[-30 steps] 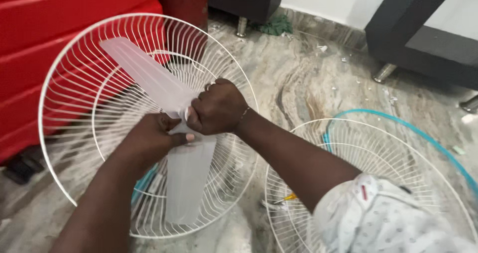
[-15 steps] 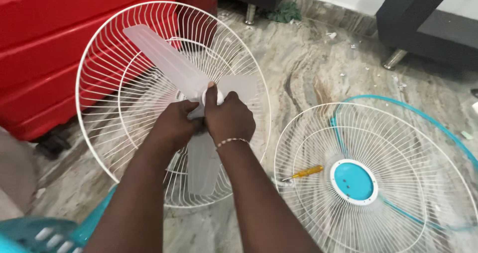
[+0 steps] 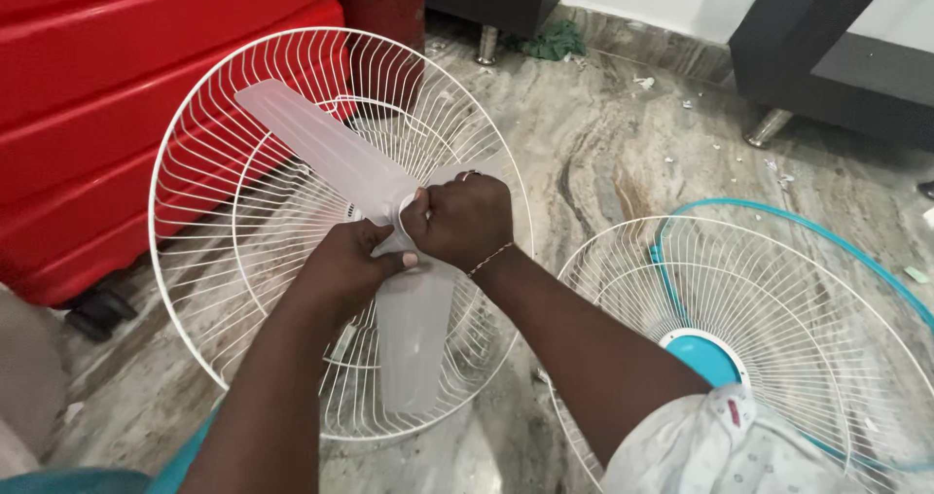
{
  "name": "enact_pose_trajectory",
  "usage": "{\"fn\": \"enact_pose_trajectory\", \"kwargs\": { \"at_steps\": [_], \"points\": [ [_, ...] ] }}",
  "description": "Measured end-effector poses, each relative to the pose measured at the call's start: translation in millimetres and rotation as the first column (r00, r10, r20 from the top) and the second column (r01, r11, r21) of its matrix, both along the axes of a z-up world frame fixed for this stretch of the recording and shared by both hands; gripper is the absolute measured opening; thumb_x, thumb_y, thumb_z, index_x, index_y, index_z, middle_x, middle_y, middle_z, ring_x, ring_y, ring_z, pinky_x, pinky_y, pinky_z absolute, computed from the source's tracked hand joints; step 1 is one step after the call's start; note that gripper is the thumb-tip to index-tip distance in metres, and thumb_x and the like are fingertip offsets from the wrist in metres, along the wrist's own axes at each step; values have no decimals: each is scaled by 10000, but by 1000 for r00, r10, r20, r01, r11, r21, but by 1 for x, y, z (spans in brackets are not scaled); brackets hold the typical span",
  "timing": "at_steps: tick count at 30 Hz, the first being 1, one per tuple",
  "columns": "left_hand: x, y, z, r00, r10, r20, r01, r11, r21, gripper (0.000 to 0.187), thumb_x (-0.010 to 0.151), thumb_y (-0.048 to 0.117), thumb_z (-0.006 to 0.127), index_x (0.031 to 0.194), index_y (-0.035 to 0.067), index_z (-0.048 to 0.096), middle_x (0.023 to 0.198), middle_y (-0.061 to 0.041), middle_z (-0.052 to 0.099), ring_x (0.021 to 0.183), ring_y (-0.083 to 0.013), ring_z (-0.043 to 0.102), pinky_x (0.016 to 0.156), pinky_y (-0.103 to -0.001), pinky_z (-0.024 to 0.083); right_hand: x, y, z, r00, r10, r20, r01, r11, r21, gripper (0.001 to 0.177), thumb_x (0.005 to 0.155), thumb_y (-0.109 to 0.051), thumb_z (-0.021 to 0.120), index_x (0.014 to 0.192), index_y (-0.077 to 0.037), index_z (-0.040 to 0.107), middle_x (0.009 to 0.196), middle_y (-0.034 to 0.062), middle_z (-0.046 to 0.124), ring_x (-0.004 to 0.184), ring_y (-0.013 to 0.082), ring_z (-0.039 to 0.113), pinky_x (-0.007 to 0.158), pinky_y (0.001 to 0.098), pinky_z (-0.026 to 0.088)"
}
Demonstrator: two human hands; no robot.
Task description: The person disassembles a small electric fan by removing the front grille, unscrewing the central hub, and detaching the fan blades. The person uses a screwdriver to loosen screws and carefully removes each component.
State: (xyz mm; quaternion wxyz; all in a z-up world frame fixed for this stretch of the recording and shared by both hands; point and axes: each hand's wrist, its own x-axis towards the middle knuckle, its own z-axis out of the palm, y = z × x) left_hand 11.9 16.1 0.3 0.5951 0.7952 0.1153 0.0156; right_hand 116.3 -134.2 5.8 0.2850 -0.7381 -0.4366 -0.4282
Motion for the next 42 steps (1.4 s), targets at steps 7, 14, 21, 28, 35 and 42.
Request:
{"fn": "enact_pose_trajectory", "kwargs": {
  "at_steps": [7,14,21,28,35,42],
  "points": [
    [1,7,20,995,-70,-73,58,986,-155,409,783,101,776,1179,11,728,981,-96,810,857,-167,734,784,-345,567,34,-8,28,919,312,242,-220,914,-342,328,826,-246,643,524,-136,575,502,75,556,510,266,573,588,431,496],
    [-6,0,29,992,-33,-125,23,997,-76,393,809,104,772,1186,-2,737,989,-104,802,868,-183,736,796,-361,563,16,-14,26,973,206,107,-164,937,-309,334,881,-316,658,614,-122,611,568,87,611,544,286,609,604,435,518],
    [-15,-8,29,998,0,-60,8,991,133,425,793,201,812,1176,31,742,959,-113,807,832,-222,755,775,-391,579,-32,-8,12,953,-180,-244,151,979,-136,364,922,-359,613,676,-102,693,525,123,620,527,316,636,550,467,516],
    [-12,-4,29,1000,-1,24,-7,945,328,519,754,238,837,1231,69,719,1020,-114,798,892,-244,768,815,-393,580,-44,1,21,825,-343,-448,270,937,-221,468,917,-408,489,694,-91,753,623,147,688,571,351,678,606,497,544],
    [-9,-12,22,997,47,64,-63,959,277,507,792,183,813,1265,55,682,1012,-113,785,866,-213,763,784,-372,597,-52,11,36,513,-525,-680,367,850,-379,576,948,-445,381,806,-58,784,757,184,733,733,376,728,743,492,577],
    [-19,-16,12,998,53,30,-56,991,124,337,893,76,698,1226,29,709,951,-115,802,805,-175,769,725,-337,609,-56,14,47,350,-552,-757,330,829,-452,637,983,-485,333,867,-55,788,871,204,760,856,389,738,794,500,562]
  ]
}}
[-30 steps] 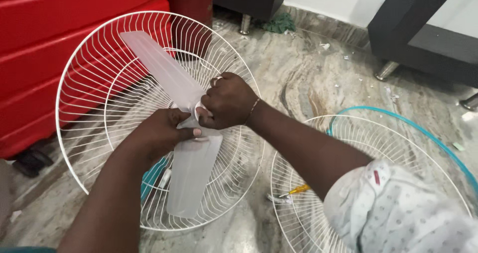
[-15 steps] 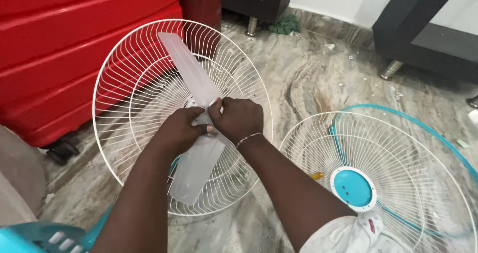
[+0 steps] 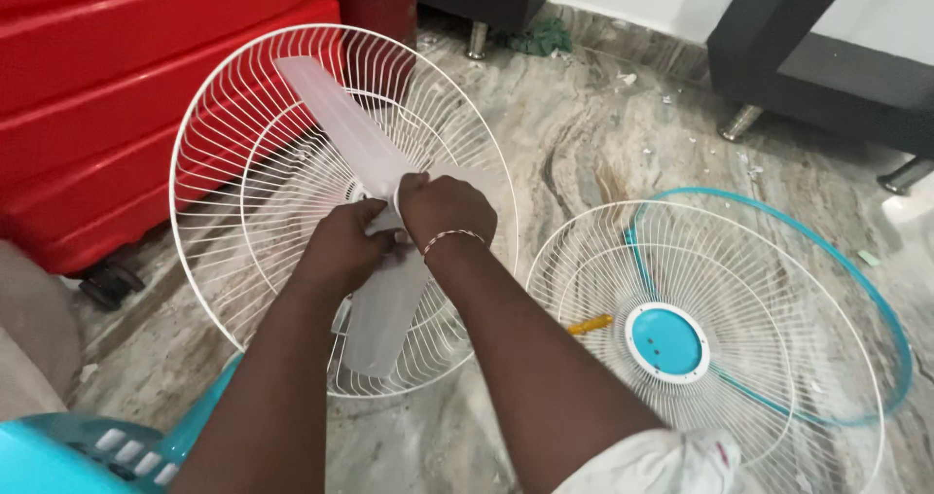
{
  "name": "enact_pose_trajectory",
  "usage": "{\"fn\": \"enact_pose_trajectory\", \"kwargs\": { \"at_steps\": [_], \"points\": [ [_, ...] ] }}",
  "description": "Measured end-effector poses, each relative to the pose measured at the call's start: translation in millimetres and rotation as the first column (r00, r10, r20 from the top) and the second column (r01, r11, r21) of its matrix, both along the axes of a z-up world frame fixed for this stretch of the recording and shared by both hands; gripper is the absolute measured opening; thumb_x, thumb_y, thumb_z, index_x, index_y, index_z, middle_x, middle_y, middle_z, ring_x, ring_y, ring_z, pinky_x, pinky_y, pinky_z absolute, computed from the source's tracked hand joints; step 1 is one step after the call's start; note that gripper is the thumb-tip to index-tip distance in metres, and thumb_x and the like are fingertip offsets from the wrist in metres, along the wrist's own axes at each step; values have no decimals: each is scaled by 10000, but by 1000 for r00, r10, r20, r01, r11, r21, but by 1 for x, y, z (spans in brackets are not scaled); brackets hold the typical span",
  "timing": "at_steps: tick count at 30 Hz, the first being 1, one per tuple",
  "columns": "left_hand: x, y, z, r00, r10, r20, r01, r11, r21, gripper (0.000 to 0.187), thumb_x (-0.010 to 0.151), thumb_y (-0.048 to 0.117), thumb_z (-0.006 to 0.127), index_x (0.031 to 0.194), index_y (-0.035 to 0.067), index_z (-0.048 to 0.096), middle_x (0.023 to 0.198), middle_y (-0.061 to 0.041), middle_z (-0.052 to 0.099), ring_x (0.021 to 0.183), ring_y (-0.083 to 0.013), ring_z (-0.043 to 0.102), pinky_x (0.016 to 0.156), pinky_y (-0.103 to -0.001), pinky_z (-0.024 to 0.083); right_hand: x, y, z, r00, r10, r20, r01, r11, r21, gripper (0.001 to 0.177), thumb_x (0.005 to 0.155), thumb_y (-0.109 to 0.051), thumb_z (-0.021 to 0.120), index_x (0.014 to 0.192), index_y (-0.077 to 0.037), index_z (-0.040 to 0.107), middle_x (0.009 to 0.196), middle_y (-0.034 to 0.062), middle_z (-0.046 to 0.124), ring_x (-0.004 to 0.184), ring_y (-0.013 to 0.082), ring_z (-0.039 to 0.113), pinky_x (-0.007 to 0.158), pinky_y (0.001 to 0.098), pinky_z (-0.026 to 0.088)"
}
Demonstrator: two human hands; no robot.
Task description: The person disassembles a small electric fan by removing the front grille, unscrewing the central hub, and detaching the fan blades. The person uses a screwdriver to loosen screws and carefully removes each component.
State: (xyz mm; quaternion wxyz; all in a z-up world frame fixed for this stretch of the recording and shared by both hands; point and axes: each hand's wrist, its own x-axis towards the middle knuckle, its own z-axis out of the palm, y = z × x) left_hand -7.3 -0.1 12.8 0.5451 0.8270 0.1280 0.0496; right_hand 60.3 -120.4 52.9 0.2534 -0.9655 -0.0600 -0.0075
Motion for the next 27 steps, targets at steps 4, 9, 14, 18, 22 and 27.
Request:
{"fn": "enact_pose_trajectory", "kwargs": {
  "at_steps": [4,9,14,18,22,27],
  "points": [
    [1,1,1,1000,-4,20,5,999,-38,332,890,106,740,1210,23,708,965,-88,792,829,-174,759,739,-340,600,0,-23,-9,871,360,335,-289,926,-243,602,1009,-561,423,865,-74,745,800,158,735,786,340,732,715,484,564],
    [3,7,0,999,-41,21,42,997,-67,405,848,120,770,1239,35,707,982,-106,793,839,-191,742,749,-356,589,42,-45,-16,369,704,607,-509,699,-501,475,932,-541,630,884,-69,659,773,133,706,711,307,705,557,456,545],
    [11,13,3,998,-48,-26,49,999,12,421,834,177,778,1237,66,728,997,-102,812,877,-196,760,806,-363,581,69,-35,-26,272,695,665,-546,681,-489,391,910,-466,621,782,-99,667,674,89,686,650,293,691,579,452,541],
    [8,17,5,997,-70,-33,74,986,152,441,818,209,790,1239,97,724,1028,-101,806,899,-223,762,836,-379,568,58,-34,-33,361,629,689,-569,734,-372,407,930,-420,612,671,-110,665,551,106,637,523,315,637,539,456,518],
    [13,14,11,998,-51,-23,54,978,201,484,795,226,815,1249,96,711,1046,-118,796,918,-237,764,844,-383,567,41,-29,-28,517,483,707,-503,839,-206,457,954,-407,556,629,-108,676,550,117,639,510,324,636,552,459,525],
    [10,4,8,1000,6,-9,-4,983,185,482,826,202,792,1286,102,689,1067,-114,784,938,-231,759,849,-387,577,9,-11,-23,939,124,320,-151,987,59,598,958,-486,436,677,-69,758,633,154,690,621,365,693,673,486,567]
  ]
}}
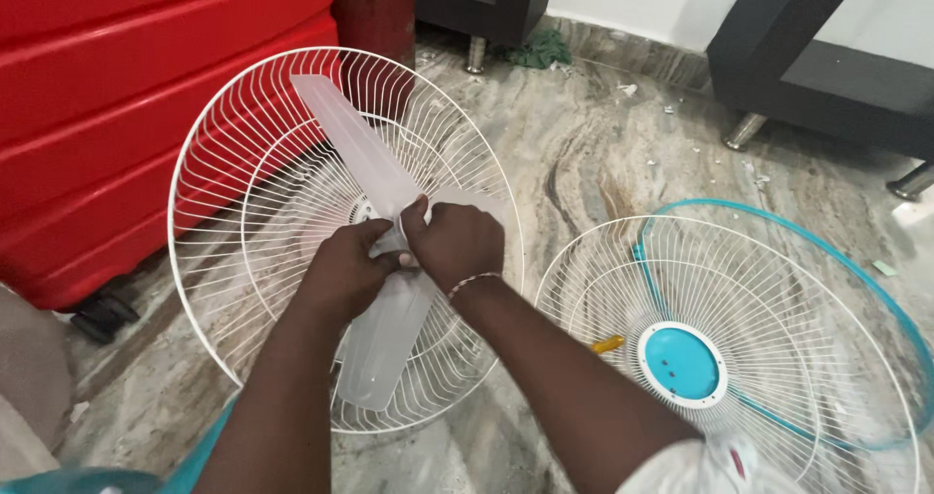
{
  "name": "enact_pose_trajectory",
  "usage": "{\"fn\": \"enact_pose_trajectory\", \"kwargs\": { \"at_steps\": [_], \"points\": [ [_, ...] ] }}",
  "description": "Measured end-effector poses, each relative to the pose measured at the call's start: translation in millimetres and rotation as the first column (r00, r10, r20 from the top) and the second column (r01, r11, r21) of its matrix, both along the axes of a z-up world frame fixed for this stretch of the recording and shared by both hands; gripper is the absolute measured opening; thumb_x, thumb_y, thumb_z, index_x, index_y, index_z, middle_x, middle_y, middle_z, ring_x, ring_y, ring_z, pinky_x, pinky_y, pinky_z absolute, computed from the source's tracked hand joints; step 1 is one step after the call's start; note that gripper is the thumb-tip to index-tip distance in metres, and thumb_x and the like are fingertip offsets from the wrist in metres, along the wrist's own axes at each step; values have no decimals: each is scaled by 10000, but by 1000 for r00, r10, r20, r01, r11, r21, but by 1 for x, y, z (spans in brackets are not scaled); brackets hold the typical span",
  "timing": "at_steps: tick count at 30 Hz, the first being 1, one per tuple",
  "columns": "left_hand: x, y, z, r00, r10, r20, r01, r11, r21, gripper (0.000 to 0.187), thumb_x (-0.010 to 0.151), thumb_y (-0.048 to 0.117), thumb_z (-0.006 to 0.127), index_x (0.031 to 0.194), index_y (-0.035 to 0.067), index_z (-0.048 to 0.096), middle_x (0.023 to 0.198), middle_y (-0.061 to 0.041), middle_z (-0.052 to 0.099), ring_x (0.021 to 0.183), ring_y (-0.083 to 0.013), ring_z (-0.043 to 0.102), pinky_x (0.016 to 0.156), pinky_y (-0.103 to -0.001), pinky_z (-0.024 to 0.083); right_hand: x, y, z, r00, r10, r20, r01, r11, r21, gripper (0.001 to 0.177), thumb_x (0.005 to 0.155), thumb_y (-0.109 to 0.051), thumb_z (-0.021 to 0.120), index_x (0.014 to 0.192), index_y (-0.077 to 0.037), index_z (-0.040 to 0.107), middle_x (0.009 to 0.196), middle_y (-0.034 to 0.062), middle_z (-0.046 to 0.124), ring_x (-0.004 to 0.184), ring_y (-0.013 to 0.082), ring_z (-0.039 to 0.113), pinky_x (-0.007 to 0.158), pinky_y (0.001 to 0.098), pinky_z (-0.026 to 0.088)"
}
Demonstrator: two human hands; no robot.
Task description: The person disassembles a small electric fan by removing the front grille, unscrewing the central hub, and detaching the fan blades. The person uses a screwdriver to loosen screws and carefully removes each component.
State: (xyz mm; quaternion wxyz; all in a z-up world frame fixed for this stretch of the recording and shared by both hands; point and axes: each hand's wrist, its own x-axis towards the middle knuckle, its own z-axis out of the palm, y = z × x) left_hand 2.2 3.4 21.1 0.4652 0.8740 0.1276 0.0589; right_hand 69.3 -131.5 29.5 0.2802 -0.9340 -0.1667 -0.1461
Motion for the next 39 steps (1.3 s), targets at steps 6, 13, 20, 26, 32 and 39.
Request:
{"fn": "enact_pose_trajectory", "kwargs": {
  "at_steps": [6,13,20,26,32,39],
  "points": [
    [-4,-2,-5,1000,26,-3,-26,995,-101,437,868,86,700,1304,65,676,1053,-110,802,900,-201,788,819,-361,616,-20,14,25,904,-183,-387,204,979,14,671,967,-517,335,813,-41,783,785,183,759,841,368,751,813,482,584],
    [3,-1,-18,994,1,105,44,904,-425,469,848,69,694,1308,19,615,1050,-111,784,847,-196,794,750,-375,661,-16,11,27,950,-161,-267,153,987,-52,677,978,-559,359,858,-45,784,850,196,735,847,386,732,790,501,577],
    [-5,0,-10,1000,18,11,-16,986,-168,461,856,176,771,1295,61,689,1023,-128,798,851,-218,756,754,-368,585,2,-23,2,831,313,459,-218,944,-249,488,976,-511,566,830,-61,687,729,144,709,706,324,702,552,464,540],
    [-1,4,-11,998,-28,58,36,989,-143,505,821,189,785,1299,59,682,1064,-113,797,933,-219,756,831,-374,575,44,-24,-1,687,534,493,-401,844,-356,421,934,-441,600,686,-109,673,594,104,662,575,311,658,508,466,508],
    [1,6,-9,998,-26,53,26,1000,0,513,831,211,793,1307,63,671,1094,-127,784,950,-232,758,847,-382,572,17,-8,-11,922,190,337,-157,980,-122,526,965,-463,520,643,-98,719,592,132,659,581,335,668,609,473,538],
    [6,5,-27,998,2,66,24,920,-392,448,843,76,709,1287,42,667,1084,-121,789,905,-211,790,779,-349,658,-2,11,18,897,-166,-410,203,978,48,685,950,-593,394,945,-23,773,976,243,740,947,409,726,849,504,567]
  ]
}}
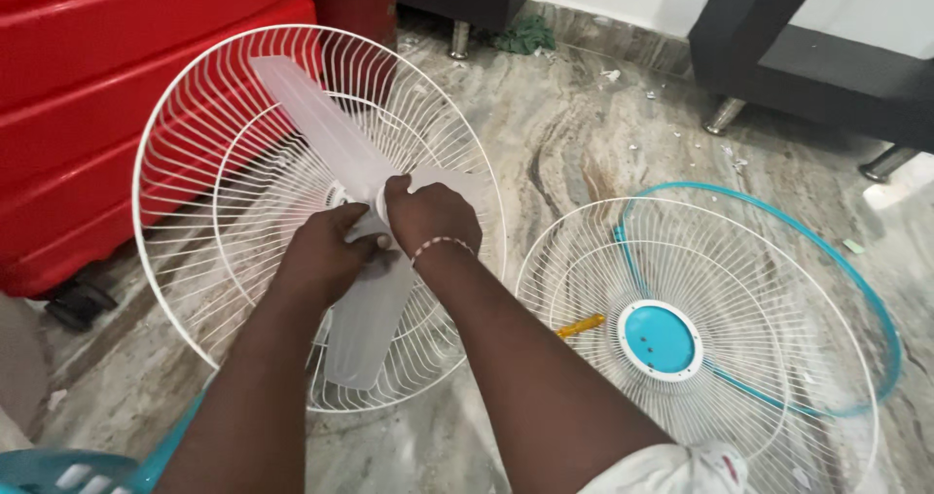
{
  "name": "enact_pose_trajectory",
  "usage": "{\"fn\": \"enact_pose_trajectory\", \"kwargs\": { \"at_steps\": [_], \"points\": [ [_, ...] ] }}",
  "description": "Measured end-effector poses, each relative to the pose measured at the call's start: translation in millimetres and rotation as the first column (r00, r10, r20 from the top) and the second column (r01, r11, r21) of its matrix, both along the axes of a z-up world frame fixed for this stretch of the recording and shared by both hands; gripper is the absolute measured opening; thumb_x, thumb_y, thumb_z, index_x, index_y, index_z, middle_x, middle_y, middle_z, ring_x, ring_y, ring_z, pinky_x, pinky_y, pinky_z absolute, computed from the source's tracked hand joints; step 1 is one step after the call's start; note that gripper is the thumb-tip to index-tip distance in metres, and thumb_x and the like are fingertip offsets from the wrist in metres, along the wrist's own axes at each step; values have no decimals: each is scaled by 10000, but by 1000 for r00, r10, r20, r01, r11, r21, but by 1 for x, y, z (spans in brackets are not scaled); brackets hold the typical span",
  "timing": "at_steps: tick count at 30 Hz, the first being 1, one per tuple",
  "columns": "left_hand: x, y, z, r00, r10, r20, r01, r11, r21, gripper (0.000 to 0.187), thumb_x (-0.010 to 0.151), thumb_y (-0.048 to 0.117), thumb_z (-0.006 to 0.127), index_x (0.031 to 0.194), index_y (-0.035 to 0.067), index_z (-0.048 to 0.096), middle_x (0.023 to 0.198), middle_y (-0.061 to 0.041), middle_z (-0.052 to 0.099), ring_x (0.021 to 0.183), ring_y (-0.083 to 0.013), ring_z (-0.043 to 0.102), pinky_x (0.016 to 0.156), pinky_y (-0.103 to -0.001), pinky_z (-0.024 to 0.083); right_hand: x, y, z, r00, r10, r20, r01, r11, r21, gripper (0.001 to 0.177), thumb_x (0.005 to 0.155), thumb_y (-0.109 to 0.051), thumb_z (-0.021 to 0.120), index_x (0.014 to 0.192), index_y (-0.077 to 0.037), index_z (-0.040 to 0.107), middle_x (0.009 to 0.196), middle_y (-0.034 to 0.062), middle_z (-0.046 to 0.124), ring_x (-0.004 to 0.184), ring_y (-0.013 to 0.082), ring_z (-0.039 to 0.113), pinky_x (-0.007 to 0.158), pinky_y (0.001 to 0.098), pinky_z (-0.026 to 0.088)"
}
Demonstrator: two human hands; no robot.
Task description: The person disassembles a small electric fan by removing the front grille, unscrewing the central hub, and detaching the fan blades. The person uses a screwdriver to loosen screws and carefully removes each component.
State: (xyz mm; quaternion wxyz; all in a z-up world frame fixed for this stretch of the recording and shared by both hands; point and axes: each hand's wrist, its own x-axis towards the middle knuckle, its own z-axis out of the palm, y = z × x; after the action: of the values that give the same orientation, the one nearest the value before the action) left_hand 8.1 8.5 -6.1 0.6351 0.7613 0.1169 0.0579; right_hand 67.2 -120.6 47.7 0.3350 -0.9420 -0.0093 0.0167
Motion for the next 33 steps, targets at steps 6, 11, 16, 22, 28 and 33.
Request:
{"fn": "enact_pose_trajectory", "kwargs": {
  "at_steps": [6,11,16,22,28,33],
  "points": [
    [0,-2,-1,1000,13,14,-15,992,122,428,873,95,702,1297,44,676,1106,-96,785,911,-191,774,788,-340,632,-25,-31,1,816,416,401,-247,878,-409,666,950,-659,470,971,-33,699,868,168,736,838,330,725,677,466,588],
    [-11,-4,14,999,4,-40,6,973,233,441,878,182,749,1303,84,686,1061,-95,798,903,-193,749,816,-369,582,13,-42,-3,442,647,621,-397,762,-511,520,974,-534,504,1012,-40,663,813,153,701,692,315,707,505,466,540],
    [-12,-3,24,999,-8,-50,23,952,307,455,850,198,772,1281,66,713,1054,-113,804,928,-209,757,846,-378,570,34,-34,-8,495,697,519,-434,716,-547,410,1002,-450,485,941,-98,685,742,120,713,631,327,698,559,489,533],
    [-9,-3,16,1000,25,-17,-18,953,304,504,861,198,766,1332,48,664,1100,-113,786,956,-216,754,853,-376,576,2,-12,-15,877,305,373,-210,939,-273,540,1048,-419,365,860,-112,768,828,146,758,772,338,727,767,470,567],
    [-11,-10,16,998,34,-55,-37,998,-54,500,865,76,706,1351,28,599,1080,-142,788,860,-220,784,755,-357,644,3,-5,18,981,183,-59,-192,958,-213,680,1031,-546,280,1008,-84,779,1013,178,765,954,360,738,862,496,560],
    [-13,-9,16,1000,5,-18,-3,997,77,411,878,85,720,1280,9,679,1054,-129,786,858,-189,769,762,-338,625,-21,-24,0,803,445,396,-295,875,-385,576,990,-572,471,1114,-29,619,957,182,704,810,345,727,698,477,581]
  ]
}}
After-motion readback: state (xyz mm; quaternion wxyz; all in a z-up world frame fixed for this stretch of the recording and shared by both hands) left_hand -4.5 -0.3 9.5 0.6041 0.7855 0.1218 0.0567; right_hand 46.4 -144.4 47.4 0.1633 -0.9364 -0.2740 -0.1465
